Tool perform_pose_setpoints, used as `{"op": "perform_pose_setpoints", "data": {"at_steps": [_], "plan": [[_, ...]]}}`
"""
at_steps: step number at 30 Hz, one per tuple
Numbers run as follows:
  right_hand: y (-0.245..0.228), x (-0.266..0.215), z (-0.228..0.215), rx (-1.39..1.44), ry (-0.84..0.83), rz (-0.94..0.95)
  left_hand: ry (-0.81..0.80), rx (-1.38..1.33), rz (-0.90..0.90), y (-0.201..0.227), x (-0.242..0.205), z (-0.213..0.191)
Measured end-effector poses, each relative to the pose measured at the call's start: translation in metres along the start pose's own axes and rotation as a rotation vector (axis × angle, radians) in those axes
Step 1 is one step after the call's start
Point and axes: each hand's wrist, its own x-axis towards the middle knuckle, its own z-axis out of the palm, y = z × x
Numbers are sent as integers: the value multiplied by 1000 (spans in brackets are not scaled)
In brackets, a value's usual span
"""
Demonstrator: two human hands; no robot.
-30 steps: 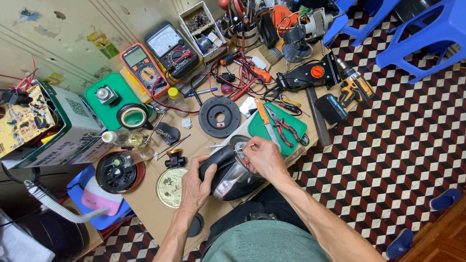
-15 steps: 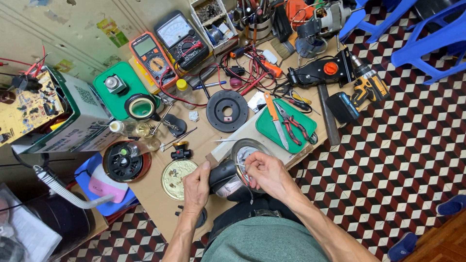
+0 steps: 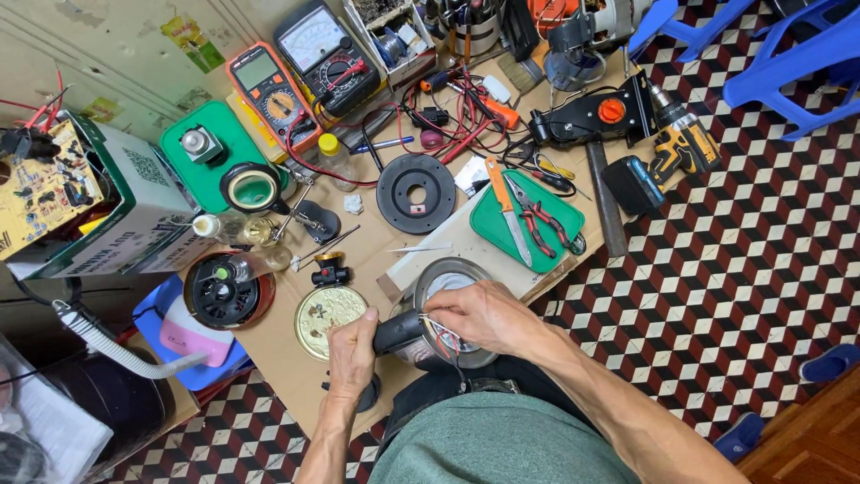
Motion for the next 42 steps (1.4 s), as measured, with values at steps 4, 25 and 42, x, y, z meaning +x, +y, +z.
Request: {"op": "perform_pose_setpoints", "data": {"at_steps": [4, 25, 42], "plan": [[-1, 5, -2, -99, -71, -114, -18, 16, 0, 1, -1, 0], [11, -45, -8, 244, 79, 326, -1, 10, -34, -4, -8, 1], [22, -20, 0, 108, 278, -203, -51, 32, 51, -9, -29, 1]]}}
